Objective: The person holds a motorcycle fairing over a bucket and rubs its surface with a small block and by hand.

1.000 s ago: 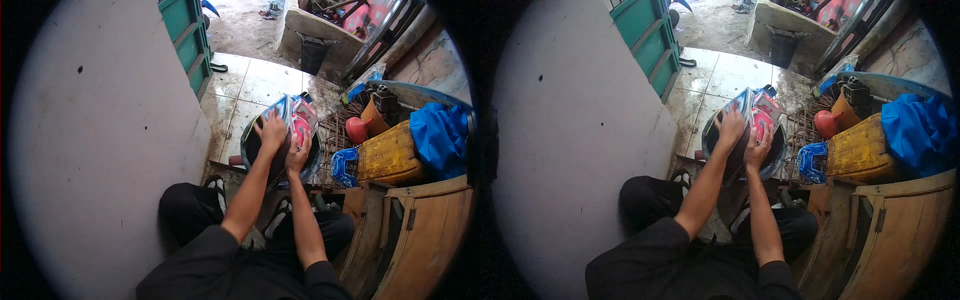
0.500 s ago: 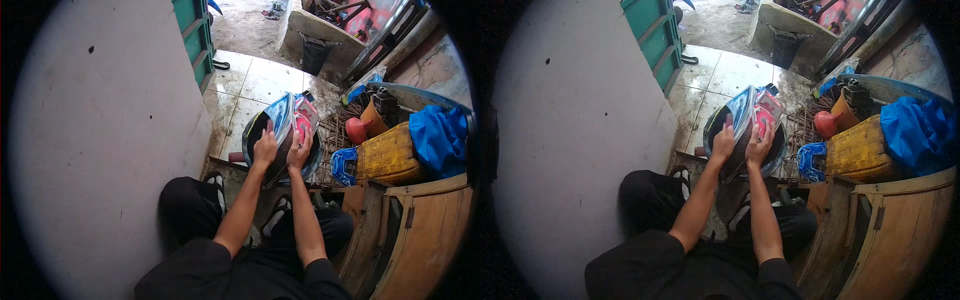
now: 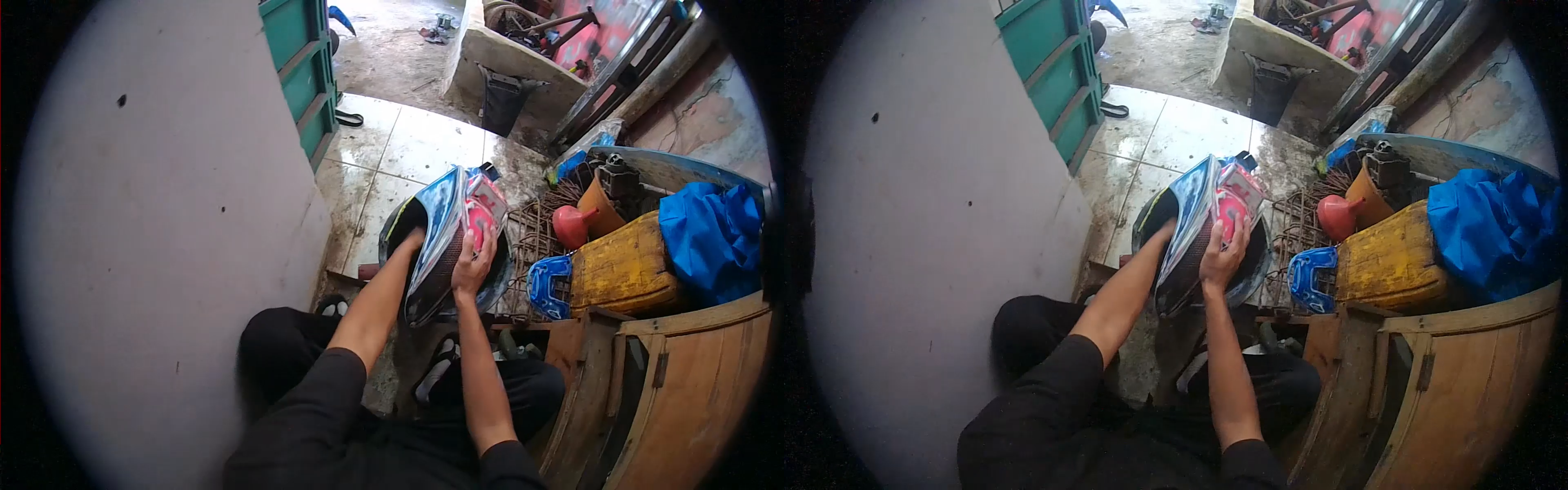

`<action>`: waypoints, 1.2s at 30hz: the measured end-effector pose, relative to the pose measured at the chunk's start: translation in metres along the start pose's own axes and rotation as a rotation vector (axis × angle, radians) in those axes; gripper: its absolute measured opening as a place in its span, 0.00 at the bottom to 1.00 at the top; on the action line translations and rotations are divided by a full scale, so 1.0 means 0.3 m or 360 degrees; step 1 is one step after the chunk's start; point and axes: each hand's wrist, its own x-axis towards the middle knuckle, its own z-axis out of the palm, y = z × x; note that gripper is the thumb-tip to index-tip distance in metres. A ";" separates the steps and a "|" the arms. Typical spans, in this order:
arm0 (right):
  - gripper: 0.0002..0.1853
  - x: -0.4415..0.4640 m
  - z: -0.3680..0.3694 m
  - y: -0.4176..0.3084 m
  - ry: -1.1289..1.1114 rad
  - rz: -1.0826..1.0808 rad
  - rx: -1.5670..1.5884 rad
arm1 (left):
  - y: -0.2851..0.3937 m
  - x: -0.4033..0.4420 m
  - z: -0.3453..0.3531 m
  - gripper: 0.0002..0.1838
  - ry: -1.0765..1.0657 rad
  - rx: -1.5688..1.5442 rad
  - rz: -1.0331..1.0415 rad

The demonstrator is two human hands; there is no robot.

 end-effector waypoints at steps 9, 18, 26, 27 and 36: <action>0.31 -0.001 -0.007 -0.013 -0.0015 0.0074 -0.0004 | -0.082 -0.049 0.104 0.22 -0.0142 0.0133 -0.0061; 0.30 -0.002 -0.001 0.003 0.0000 0.0044 0.0024 | -0.025 -0.073 -0.022 0.20 -0.0180 -0.0571 0.0030; 0.31 -0.007 0.004 0.010 0.0039 0.0003 -0.0014 | 0.058 -0.363 -0.114 0.20 -0.0266 -0.1653 0.0335; 0.31 -0.007 0.006 0.011 0.0042 0.0015 -0.0024 | 0.051 -0.349 -0.116 0.20 -0.0289 -0.1781 0.0440; 0.31 -0.004 0.014 0.032 0.0048 -0.0003 -0.0046 | 0.323 -0.339 0.065 0.34 0.0849 0.0406 0.0988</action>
